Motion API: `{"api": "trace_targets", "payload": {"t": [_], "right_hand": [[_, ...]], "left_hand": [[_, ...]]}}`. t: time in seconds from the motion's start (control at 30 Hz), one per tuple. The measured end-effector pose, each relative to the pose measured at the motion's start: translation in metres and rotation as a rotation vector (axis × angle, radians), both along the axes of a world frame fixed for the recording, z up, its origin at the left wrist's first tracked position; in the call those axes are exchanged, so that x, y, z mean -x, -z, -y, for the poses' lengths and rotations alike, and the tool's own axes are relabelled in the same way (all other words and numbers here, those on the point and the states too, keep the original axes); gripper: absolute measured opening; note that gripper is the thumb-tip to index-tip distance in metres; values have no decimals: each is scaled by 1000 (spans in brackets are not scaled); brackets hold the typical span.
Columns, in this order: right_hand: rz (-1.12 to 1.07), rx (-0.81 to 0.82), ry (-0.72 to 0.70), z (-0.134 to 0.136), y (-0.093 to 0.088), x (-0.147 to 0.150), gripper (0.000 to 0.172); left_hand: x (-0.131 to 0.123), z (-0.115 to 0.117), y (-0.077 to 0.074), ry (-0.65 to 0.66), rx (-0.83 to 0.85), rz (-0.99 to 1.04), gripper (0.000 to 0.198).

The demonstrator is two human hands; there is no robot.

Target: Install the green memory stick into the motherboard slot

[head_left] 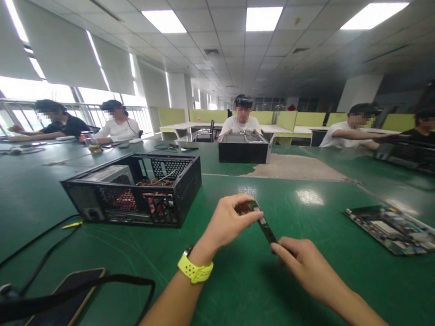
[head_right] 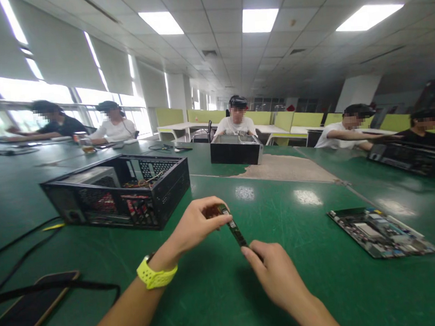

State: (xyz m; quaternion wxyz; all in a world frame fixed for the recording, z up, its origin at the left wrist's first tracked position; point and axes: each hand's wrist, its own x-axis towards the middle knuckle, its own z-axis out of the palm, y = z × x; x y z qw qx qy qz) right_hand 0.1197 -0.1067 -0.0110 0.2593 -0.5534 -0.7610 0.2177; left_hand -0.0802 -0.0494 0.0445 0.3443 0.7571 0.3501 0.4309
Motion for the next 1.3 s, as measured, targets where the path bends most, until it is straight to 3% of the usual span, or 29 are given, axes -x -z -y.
{"api": "trace_targets", "payload": {"t": [0.07,0.17,0.27,0.43,0.53,0.67,0.9,1.03,1.17,1.3], "right_hand": [[-105,38,-62,2,-2,3,44],[-246,119,-99,1,-9,-1,41],[-380,143,-30,0,-19,-12,38],[-540,60,107,7,-34,-19,40],[-550,-6,139,15,-39,-15,41],[-402,-54,183,20,-43,-12,43],[-691,222,51,26,-53,-13,40],[-838,196,29,33,-57,-13,36],[-943,280,33,34,-61,-13,41],[-891,204,43,31,-63,-15,30]], "left_hand": [[-3,5,-3,87,82,86,24],[-1,9,-9,63,49,27,26],[12,11,-16,27,9,-95,24],[34,15,-29,130,86,-304,25],[35,22,-36,102,29,-265,23],[31,29,-43,127,-83,-196,23],[31,34,-46,268,-139,-192,30],[29,38,-49,260,-155,-213,31],[28,41,-51,286,-201,-221,29],[24,41,-48,155,-223,-239,27]]}}
